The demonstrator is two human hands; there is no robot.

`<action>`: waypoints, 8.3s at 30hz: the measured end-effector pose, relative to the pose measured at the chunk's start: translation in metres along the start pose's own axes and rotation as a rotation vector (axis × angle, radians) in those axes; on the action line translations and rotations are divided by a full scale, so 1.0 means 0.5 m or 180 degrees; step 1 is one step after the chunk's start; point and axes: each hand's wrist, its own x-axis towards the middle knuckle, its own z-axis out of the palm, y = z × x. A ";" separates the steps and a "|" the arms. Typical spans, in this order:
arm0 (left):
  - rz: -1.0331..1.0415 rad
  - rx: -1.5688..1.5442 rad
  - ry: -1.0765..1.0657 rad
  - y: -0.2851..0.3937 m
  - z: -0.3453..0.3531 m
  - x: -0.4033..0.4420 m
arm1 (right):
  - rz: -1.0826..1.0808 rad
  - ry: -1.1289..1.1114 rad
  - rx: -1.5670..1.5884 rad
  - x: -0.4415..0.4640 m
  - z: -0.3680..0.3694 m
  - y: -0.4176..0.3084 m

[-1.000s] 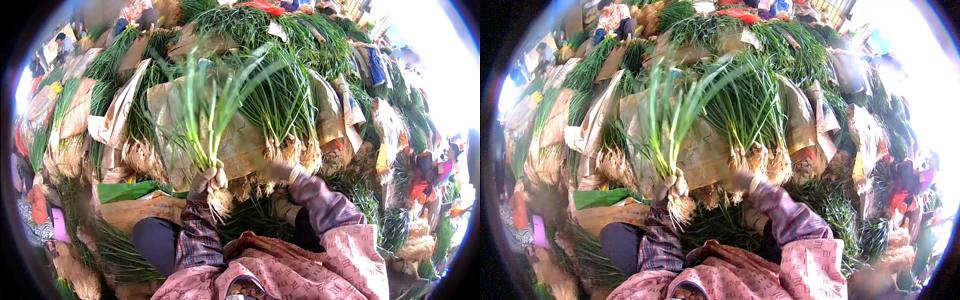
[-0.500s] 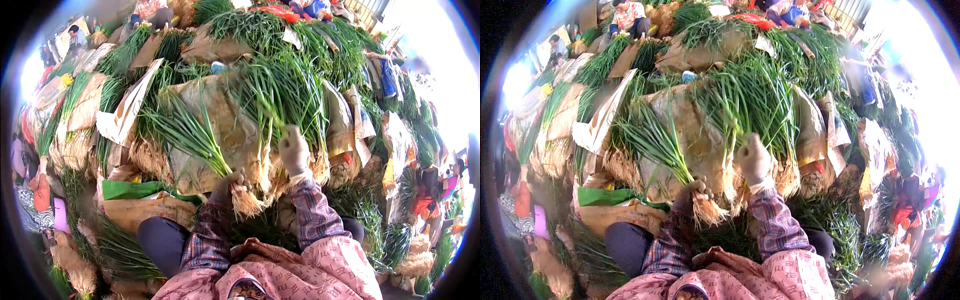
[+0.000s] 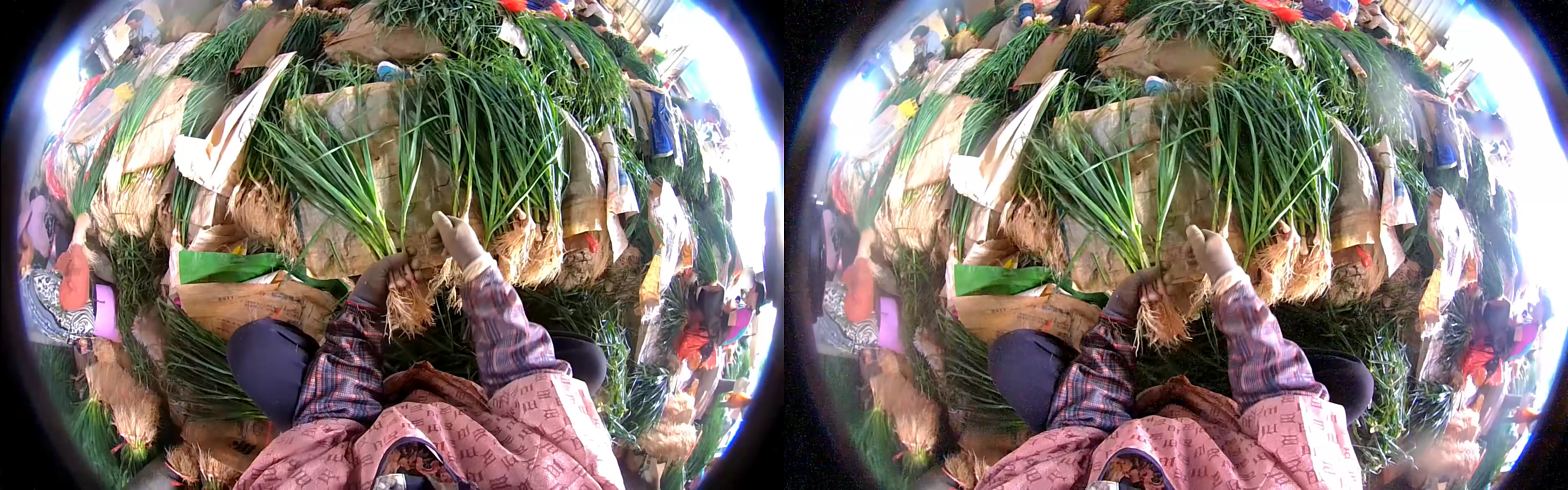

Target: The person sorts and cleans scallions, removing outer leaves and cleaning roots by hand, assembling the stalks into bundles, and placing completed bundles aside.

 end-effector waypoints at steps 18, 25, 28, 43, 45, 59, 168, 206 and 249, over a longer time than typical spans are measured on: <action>0.0394 0.0450 0.0282 0.054 0.066 -0.044 | 0.0274 0.1400 0.2987 0.130 0.049 0.152; -0.0004 0.1533 0.0817 0.031 0.050 -0.031 | 0.0102 -0.0602 0.1930 0.014 0.023 -0.101; -0.0021 0.1332 0.1029 0.036 0.067 -0.027 | -0.0319 -0.0233 0.1536 0.026 0.049 -0.096; 0.1068 -0.0536 0.0199 0.133 0.087 -0.038 | -0.0505 -0.1902 -0.3247 -0.124 -0.080 0.044; 0.0897 0.0054 0.0265 0.123 0.103 -0.030 | -0.0233 -0.0982 -0.3829 -0.121 -0.082 -0.062; 0.0505 -0.0612 0.0735 0.099 0.164 -0.006 | -0.0916 0.1021 -0.0917 -0.085 -0.086 -0.072; 0.0016 0.0606 0.0250 -0.017 0.017 0.014 | -0.0029 0.0022 0.0511 -0.084 -0.075 -0.049; 0.0529 0.0210 0.0543 -0.008 0.011 0.064 | 0.0926 0.1975 -0.2759 0.018 -0.250 0.010; 0.1565 -0.1977 -0.1583 0.130 0.077 -0.150 | -0.0702 -0.1511 0.1041 0.034 0.149 -0.324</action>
